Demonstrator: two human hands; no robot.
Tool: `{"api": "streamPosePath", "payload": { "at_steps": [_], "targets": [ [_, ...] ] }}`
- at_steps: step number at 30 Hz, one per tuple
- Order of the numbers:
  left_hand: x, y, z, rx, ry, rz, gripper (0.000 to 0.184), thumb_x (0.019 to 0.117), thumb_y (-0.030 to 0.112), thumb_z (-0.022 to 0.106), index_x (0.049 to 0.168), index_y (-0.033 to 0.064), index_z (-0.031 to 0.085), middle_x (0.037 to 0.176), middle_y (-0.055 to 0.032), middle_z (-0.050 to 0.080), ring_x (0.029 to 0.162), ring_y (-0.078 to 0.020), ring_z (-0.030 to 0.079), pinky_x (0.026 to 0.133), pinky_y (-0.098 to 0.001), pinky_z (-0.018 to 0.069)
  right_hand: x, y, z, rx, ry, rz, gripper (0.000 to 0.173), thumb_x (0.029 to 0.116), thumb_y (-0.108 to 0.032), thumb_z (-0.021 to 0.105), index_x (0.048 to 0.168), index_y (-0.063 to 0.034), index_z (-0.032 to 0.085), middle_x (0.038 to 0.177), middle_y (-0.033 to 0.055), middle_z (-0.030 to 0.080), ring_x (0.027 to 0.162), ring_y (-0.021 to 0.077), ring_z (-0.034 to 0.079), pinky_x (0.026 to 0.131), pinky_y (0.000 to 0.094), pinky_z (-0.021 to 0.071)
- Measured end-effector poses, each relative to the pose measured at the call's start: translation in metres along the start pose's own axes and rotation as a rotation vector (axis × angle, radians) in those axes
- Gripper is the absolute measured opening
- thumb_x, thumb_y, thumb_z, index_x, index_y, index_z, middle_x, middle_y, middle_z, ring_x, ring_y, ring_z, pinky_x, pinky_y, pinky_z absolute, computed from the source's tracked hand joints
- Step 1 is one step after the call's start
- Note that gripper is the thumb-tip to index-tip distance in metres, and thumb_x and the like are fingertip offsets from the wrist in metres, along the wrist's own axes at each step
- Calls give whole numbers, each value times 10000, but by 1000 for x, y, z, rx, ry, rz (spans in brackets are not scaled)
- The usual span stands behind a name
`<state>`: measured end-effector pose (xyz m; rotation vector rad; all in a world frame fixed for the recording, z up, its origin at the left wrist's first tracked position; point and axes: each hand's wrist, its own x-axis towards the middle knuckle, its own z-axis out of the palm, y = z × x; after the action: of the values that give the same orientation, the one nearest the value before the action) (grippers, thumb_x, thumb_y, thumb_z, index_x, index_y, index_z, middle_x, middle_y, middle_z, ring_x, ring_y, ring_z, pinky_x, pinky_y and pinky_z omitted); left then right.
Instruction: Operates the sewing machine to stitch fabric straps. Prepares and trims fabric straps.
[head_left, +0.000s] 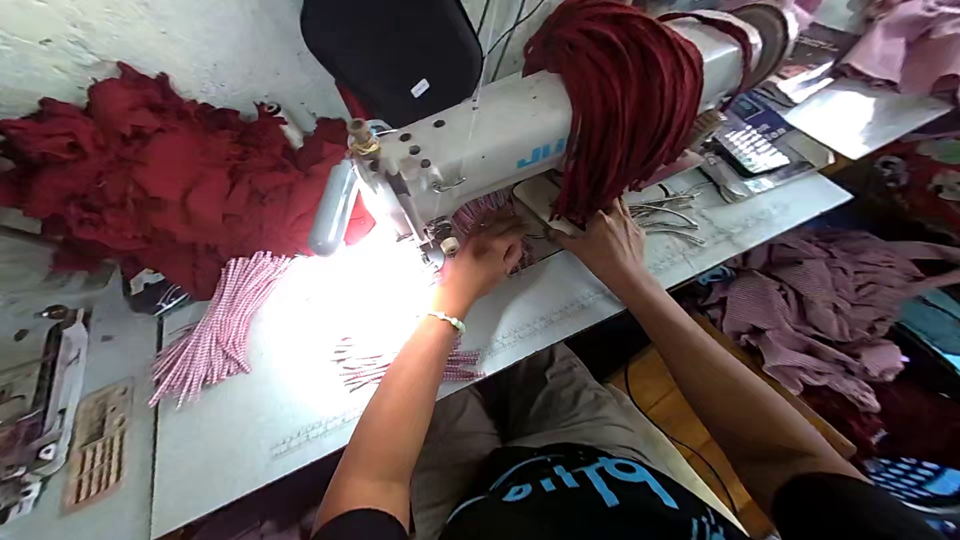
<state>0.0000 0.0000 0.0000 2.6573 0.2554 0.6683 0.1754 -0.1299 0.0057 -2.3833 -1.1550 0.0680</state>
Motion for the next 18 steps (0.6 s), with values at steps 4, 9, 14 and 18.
{"api": "streamPosePath", "payload": {
  "at_steps": [4,9,14,18],
  "targets": [
    [-42,20,-26,-147,16,-32,268,1000,53,575,1215,7,729,1318,-145,681,1295,-283,607,1122,-451,458,-17,-5,-17,-30,-19,-14,676,879,-501,778,1199,83,661,1313,358,568,1244,559,530,877,733,470],
    [-146,38,-61,-159,168,-299,209,1005,87,607,1132,16,756,1235,-111,715,1181,-174,677,1026,-333,552,-89,-23,-25,110,58,-165,317,983,-237,688,1184,7,713,1174,266,653,1027,469,655,786,645,535],
    [-193,38,-64,99,408,-535,175,938,78,674,1054,37,798,1033,-131,770,961,-240,729,879,-397,563,-121,-58,19,272,-29,-487,225,1017,-141,589,1096,10,736,1046,197,696,950,359,704,757,493,593],
    [-174,28,-69,109,336,-506,168,940,44,688,1070,1,784,1013,-174,768,947,-314,746,876,-485,576,-102,-83,45,287,-57,-608,223,916,-5,677,1127,10,747,1087,215,702,982,392,703,748,510,595]
  ]
}}
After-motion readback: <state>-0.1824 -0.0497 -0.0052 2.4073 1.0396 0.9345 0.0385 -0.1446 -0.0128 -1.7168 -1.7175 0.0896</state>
